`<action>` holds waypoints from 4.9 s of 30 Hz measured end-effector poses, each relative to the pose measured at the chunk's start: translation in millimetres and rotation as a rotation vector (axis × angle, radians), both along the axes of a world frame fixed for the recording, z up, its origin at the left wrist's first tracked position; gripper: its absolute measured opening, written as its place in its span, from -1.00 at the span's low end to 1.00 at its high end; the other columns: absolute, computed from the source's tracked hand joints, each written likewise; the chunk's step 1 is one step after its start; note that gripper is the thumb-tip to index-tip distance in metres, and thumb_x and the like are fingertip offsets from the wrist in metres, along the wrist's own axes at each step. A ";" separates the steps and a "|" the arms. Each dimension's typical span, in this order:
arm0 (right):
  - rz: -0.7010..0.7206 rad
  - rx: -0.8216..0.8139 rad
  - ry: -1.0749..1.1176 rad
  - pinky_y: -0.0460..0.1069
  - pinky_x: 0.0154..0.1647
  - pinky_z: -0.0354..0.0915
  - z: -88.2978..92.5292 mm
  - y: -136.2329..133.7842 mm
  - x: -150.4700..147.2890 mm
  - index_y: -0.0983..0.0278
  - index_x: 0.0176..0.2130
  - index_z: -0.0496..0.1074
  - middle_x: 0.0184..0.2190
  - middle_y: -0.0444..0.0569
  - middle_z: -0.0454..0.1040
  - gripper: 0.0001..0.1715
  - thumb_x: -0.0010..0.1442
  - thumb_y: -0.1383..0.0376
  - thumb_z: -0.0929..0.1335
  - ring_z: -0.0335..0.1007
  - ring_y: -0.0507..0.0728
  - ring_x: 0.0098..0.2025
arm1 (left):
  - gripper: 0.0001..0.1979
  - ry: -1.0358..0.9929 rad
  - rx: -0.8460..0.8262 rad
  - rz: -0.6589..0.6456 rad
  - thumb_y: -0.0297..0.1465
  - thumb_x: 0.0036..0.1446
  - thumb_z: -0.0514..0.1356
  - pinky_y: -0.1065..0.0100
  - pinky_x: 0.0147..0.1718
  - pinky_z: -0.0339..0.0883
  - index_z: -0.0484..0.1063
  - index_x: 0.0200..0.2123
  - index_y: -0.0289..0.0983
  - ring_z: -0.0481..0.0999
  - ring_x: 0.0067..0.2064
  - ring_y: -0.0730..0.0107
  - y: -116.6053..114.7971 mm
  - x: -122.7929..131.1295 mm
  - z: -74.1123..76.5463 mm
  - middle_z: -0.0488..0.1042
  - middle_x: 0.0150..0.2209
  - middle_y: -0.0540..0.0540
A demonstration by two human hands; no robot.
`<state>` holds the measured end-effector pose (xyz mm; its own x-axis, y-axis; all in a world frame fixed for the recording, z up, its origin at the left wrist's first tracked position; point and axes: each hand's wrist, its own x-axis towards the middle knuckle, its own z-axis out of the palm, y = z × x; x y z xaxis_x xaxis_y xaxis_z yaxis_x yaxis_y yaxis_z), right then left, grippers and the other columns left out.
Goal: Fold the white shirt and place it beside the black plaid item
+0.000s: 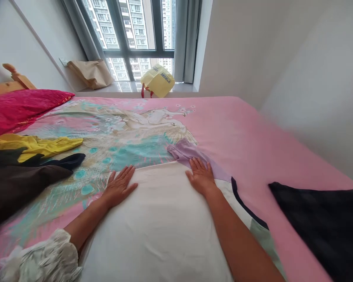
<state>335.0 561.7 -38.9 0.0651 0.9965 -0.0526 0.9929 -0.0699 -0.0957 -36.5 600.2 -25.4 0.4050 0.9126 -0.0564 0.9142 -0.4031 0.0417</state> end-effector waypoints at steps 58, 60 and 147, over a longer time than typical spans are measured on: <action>-0.238 0.052 -0.057 0.31 0.30 -0.37 -2.9 -272.6 64.9 0.27 0.32 -0.12 0.35 -0.11 -0.21 -0.30 0.30 0.05 -0.04 -0.39 0.14 0.37 | -0.30 0.037 -0.005 0.277 -0.01 0.20 -0.19 -0.17 0.22 -0.48 -0.12 0.31 -0.23 -0.20 0.36 0.14 -279.8 -28.4 24.7 -0.18 0.35 -0.14; -0.255 0.029 -0.054 0.34 0.29 -0.37 5.9 -270.0 62.9 0.26 0.32 -0.12 0.35 -0.11 -0.22 -0.31 0.30 0.06 -0.04 -0.39 0.14 0.37 | -0.30 0.065 -0.016 0.301 -0.02 0.20 -0.18 -0.18 0.21 -0.47 -0.11 0.31 -0.25 -0.20 0.35 0.13 -278.7 -35.3 30.9 -0.18 0.36 -0.16; -0.671 0.185 1.713 0.05 -0.15 0.33 50.4 -445.4 16.0 0.30 -0.19 0.49 -0.29 0.00 0.55 -0.52 -0.05 0.06 0.45 0.43 0.20 -0.20 | -0.78 -0.536 0.479 -0.114 -0.34 0.13 0.12 0.14 0.00 0.30 0.42 -0.14 -0.18 0.44 -0.04 0.21 -346.3 -90.9 -9.4 0.43 -0.05 -0.16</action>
